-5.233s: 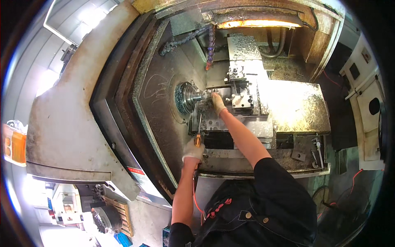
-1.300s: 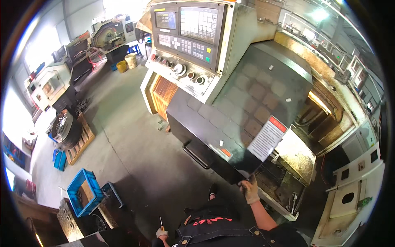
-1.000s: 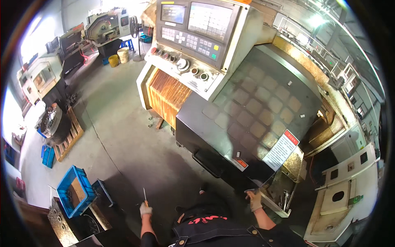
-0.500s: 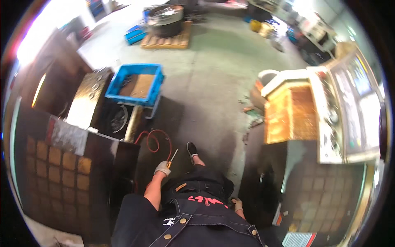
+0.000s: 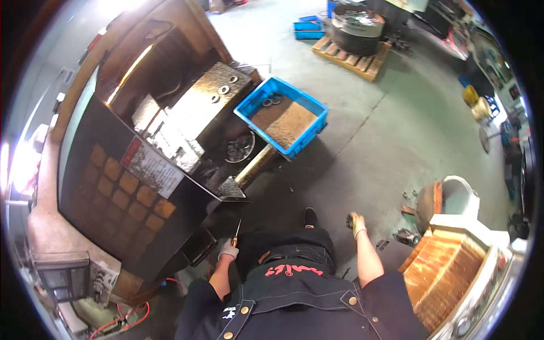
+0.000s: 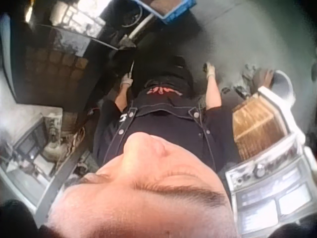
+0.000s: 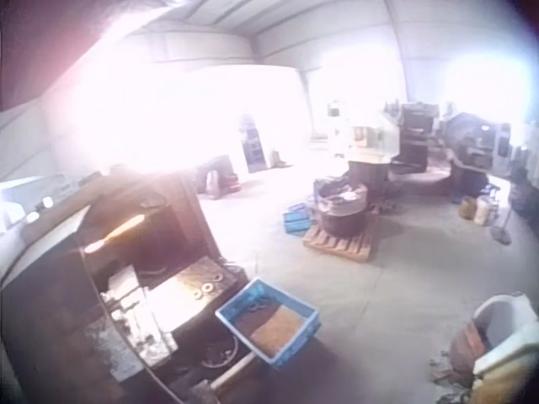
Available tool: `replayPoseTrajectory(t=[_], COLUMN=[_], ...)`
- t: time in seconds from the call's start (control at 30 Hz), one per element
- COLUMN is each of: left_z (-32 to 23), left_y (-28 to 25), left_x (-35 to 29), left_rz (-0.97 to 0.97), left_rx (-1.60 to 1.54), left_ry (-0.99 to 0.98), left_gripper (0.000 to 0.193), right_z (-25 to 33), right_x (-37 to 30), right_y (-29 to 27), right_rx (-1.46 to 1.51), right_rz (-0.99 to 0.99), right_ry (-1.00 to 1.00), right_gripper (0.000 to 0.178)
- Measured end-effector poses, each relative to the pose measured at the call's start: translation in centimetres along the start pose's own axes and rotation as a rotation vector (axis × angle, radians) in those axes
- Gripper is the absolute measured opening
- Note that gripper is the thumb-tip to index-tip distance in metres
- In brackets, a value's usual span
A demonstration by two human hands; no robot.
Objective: The person operates a large industrial machine, repeatedly opening and closing its protective door. They use a screwdriver to adjust a component on the machine's spindle and handle small metal rings, placing them into a blue bin. The person also interacts with the machine's control panel.
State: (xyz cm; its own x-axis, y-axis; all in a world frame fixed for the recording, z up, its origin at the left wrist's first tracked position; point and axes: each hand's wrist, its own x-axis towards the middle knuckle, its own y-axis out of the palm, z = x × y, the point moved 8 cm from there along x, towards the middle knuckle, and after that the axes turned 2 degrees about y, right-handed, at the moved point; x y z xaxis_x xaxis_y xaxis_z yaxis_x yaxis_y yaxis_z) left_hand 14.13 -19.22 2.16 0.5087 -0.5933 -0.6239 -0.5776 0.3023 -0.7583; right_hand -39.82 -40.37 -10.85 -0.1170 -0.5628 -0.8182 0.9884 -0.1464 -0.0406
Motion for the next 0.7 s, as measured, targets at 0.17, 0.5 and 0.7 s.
replayPoseTrajectory(t=[0.17,0.5,0.7], left_z=[8.0,11.0,11.7], left_y=[2.8,9.5,14.3], left_x=[-4.0,-8.6,-3.8], left_rz=[-0.129,-0.225,0.07], left_rx=[-0.158,-0.689,-0.737], left_ry=[-0.322,-0.557,-0.728], left_gripper=[0.045,0.047,0.052], right_z=[7.6,15.9,18.2], right_x=[1.2,-10.5,-6.4], right_y=[17.8,47.7,52.6], right_rx=[-0.229,-0.547,-0.666], right_rz=[0.54,0.919,0.69], right_ry=[-0.106,-0.442,-0.689], right_gripper=[0.02,0.041,0.06])
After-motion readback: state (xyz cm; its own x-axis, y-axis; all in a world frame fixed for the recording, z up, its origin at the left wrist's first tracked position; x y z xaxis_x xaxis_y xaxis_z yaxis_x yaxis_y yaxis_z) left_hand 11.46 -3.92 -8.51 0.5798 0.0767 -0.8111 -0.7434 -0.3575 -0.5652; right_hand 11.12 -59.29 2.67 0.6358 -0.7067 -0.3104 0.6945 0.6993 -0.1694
